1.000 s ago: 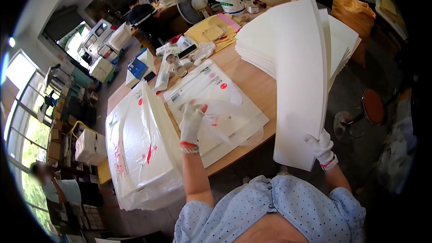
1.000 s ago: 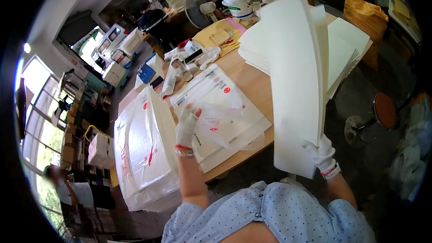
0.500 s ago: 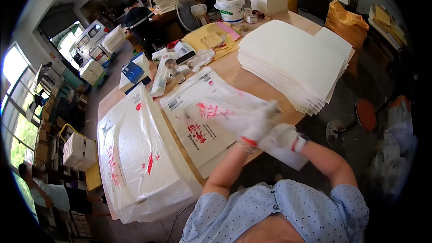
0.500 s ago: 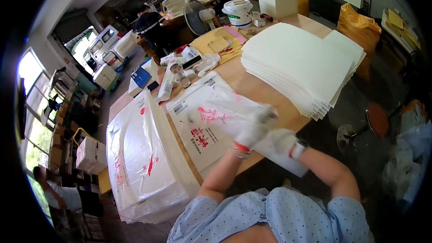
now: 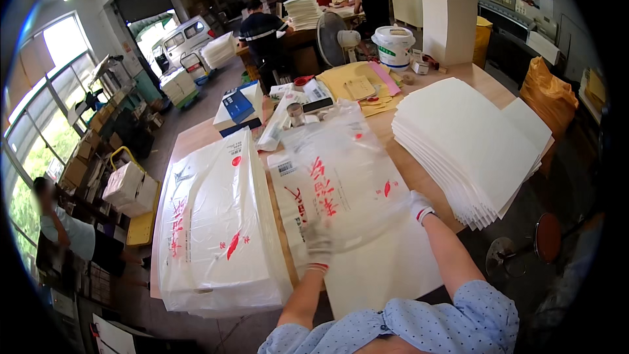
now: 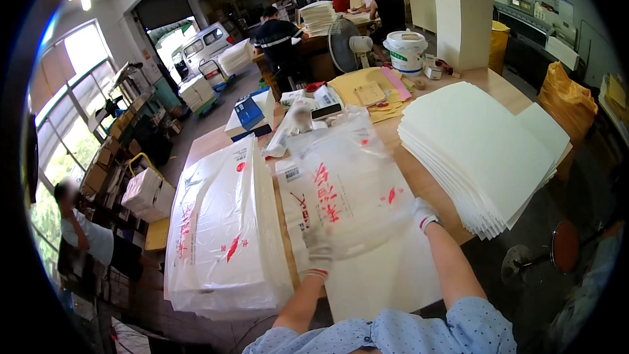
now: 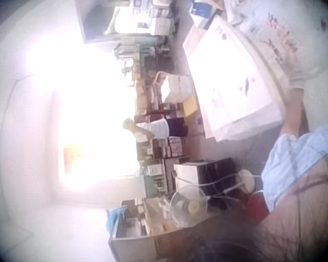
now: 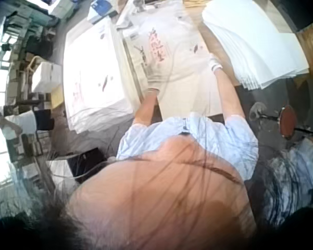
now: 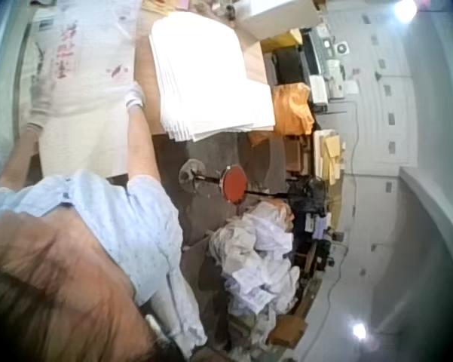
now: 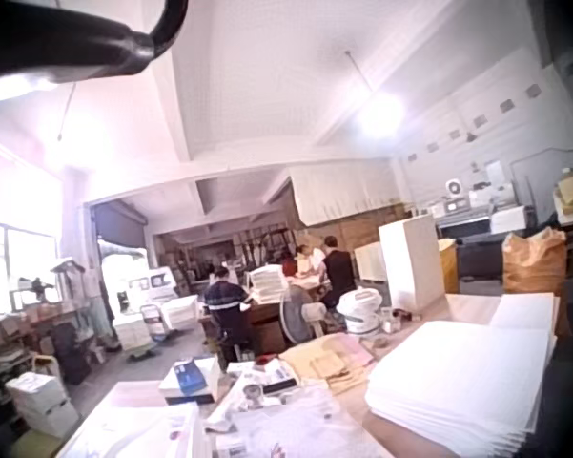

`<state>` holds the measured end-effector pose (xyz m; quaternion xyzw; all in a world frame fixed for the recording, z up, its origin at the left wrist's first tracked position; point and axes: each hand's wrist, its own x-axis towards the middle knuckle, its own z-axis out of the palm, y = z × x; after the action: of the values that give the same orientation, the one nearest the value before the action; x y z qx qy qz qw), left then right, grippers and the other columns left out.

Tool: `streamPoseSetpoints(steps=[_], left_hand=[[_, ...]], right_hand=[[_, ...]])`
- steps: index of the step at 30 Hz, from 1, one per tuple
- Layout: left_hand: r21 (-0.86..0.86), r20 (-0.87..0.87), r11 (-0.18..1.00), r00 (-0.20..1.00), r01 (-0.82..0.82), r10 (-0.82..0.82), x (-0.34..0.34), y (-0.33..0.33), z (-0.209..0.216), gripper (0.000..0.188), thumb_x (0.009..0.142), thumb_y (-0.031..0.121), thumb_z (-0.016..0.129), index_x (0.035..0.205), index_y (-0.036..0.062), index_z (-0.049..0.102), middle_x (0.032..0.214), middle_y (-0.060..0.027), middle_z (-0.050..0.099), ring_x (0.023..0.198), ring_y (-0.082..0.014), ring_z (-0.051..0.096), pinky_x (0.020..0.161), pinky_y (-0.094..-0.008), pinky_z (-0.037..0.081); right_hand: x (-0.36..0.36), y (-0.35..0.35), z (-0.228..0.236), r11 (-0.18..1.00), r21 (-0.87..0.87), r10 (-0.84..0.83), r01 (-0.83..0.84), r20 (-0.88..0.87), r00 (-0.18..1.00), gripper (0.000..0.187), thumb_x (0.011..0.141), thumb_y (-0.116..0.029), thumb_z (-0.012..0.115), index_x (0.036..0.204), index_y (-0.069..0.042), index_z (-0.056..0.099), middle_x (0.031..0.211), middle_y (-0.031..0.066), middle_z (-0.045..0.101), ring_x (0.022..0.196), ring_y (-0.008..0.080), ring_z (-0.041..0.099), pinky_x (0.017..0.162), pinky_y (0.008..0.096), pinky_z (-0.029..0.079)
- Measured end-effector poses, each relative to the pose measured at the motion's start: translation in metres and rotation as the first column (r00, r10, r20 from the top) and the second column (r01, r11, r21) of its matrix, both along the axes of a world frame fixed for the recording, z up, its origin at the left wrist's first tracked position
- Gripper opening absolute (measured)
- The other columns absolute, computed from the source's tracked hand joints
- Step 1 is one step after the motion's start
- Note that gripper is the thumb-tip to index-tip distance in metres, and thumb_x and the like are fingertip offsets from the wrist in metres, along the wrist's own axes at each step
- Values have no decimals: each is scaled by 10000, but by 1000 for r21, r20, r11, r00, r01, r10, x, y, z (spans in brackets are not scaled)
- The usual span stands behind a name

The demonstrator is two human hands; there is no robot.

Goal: The person repeatedly picks up white rectangular sheets from a stack on the table and places them into white plastic bags with red text. The person continues this one-by-one packing process throughout the clip, handling the sheets and bags with gloved hands.

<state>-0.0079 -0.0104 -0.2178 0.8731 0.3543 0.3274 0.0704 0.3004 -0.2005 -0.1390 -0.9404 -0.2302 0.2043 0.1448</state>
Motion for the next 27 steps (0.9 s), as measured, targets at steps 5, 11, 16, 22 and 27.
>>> streamPoseSetpoints(steps=[5, 11, 16, 22, 27], left_hand=[[-356, 88, 930, 988, -88, 127, -76, -1, -8, 216, 863, 175, 468, 1015, 25, 493, 970, -166, 561, 477, -281, 473, 478, -379, 459], [-620, 87, 785, 993, -14, 85, -112, -95, 77, 127, 842, 134, 472, 908, 26, 467, 903, -130, 543, 686, -273, 545, 605, -385, 458], [-732, -163, 682, 972, -5, -168, -179, -200, 144, 126, 857, 114, 467, 927, 9, 469, 901, -161, 536, 871, -304, 537, 728, -426, 431], [-798, 228, 585, 971, 145, 69, -167, -240, 71, 72, 819, 69, 483, 848, 12, 515, 862, -136, 536, 811, -270, 534, 711, -399, 430], [-747, 5, 632, 949, -206, 315, -180, -217, 49, 52, 791, 32, 476, 794, 12, 524, 797, -110, 533, 759, -242, 527, 687, -364, 429]], right_hand=[[-26, -51, -31, 957, 139, 243, -254, 97, 965, 386, 842, -214, 430, 1196, -61, 418, 1032, 260, 578, 961, 399, 573, 805, 462, 446], [-69, -143, -84, 870, 434, 129, -234, 259, 957, 226, 822, -175, 465, 1012, -56, 433, 826, 232, 570, 755, 434, 551, 636, 517, 415], [-156, -243, 25, 950, 307, 42, -55, 50, 998, 187, 862, -246, 494, 881, -63, 459, 709, 211, 571, 679, 424, 552, 580, 513, 417], [-165, -263, 3, 745, 199, 528, -637, 410, 744, 274, 803, -340, 542, 735, -78, 589, 686, 151, 553, 684, 337, 562, 581, 460, 441], [-132, -240, 13, 956, 102, 285, -277, -78, 955, 281, 806, -353, 554, 667, -110, 568, 750, 130, 608, 715, 278, 603, 573, 393, 462]])
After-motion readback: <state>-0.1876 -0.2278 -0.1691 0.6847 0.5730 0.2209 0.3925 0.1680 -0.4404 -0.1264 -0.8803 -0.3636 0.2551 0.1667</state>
